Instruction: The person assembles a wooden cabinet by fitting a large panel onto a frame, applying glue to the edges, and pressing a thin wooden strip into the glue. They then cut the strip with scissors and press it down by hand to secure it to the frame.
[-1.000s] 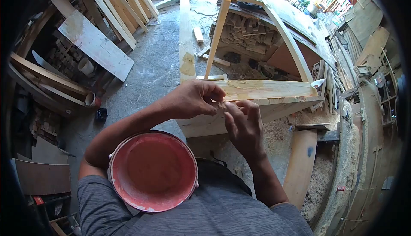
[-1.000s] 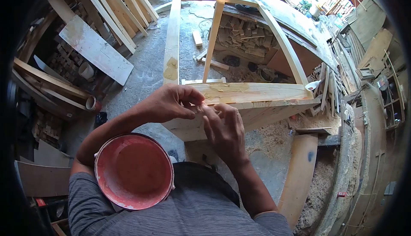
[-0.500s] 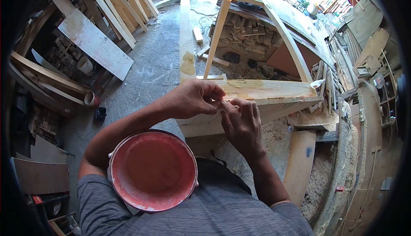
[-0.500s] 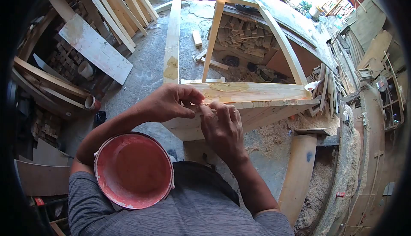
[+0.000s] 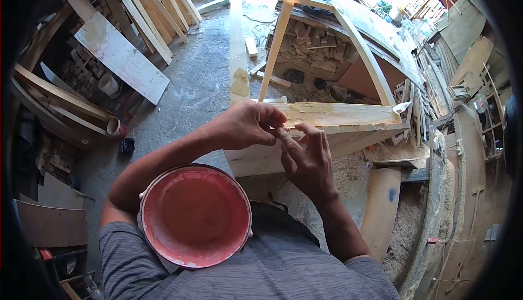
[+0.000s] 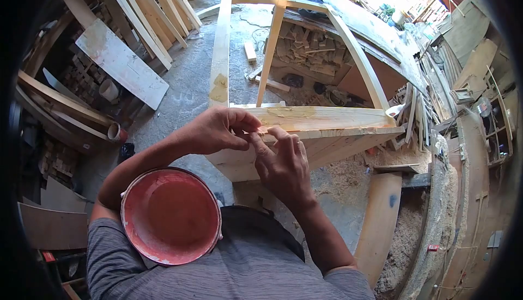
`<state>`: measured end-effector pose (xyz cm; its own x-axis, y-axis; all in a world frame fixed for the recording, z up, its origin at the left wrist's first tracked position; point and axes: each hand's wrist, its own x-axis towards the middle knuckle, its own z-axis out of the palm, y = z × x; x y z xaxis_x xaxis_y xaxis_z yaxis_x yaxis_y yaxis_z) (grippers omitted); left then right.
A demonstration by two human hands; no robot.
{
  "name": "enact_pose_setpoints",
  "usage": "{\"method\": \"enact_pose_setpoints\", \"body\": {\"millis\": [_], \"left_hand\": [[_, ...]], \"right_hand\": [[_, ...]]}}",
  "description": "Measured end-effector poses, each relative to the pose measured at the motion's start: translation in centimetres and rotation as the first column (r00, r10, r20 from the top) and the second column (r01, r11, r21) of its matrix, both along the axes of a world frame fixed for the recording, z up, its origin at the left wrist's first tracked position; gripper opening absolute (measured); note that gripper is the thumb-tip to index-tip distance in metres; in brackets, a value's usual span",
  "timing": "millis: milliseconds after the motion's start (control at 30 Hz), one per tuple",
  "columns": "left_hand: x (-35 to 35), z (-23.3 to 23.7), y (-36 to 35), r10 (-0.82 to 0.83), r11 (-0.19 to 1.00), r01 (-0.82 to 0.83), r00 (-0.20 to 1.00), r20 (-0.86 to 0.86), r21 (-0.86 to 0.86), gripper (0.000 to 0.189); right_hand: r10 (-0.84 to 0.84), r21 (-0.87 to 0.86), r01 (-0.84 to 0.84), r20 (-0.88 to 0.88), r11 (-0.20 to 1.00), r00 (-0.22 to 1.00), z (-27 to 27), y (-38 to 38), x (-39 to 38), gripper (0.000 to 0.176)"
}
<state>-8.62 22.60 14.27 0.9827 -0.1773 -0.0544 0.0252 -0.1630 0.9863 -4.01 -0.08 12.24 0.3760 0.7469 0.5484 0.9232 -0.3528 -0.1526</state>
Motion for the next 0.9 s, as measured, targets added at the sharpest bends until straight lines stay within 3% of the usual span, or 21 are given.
{"method": "enact_pose_setpoints", "body": {"millis": [100, 200, 400, 600, 700, 800, 900], "left_hand": [[0.2, -0.1, 0.1, -0.014, 1.0, 0.014, 1.0, 0.012, 0.011, 0.042], [0.1, -0.3, 0.1, -0.008, 1.0, 0.008, 1.0, 0.01, 0.006, 0.043], [0.3, -0.7, 0.2, -0.019, 1.0, 0.019, 1.0, -0.002, -0.023, 0.043], [0.5, -0.6, 0.2, -0.043, 0.998, 0.041, 0.998, -0.044, -0.038, 0.047], [0.4, -0.6, 0.3, -0.038, 0.999, 0.038, 0.999, -0.035, -0.017, 0.046], [0.2, 0.1, 0.1, -0.038, 0.999, 0.038, 0.998, -0.04, 0.016, 0.046], [0.3, -0.2, 0.3, -0.034, 0.999, 0.034, 0.999, -0.028, 0.01, 0.047]], "right_hand": [[-0.046, 0.08, 0.057, -0.133, 0.995, 0.99, 0.4, 0.4, -0.4, 0.052], [-0.058, -0.008, 0.058, -0.085, 0.998, 0.995, 0.8, 0.4, 0.0, 0.052], [-0.047, 0.086, 0.061, -0.154, 0.994, 0.987, 0.4, 0.0, 0.0, 0.054], [-0.041, -0.069, 0.044, 0.04, 0.997, 0.998, 0.5, -0.2, -0.3, 0.055], [-0.064, -0.009, 0.064, -0.037, 0.998, 0.997, 0.9, -0.2, -0.8, 0.055], [-0.094, -0.049, 0.096, 0.032, 0.994, 0.995, 0.5, -0.1, -0.5, 0.055], [-0.155, 0.045, 0.161, -0.114, 0.986, 0.981, 0.4, -0.5, -0.8, 0.054]]}}
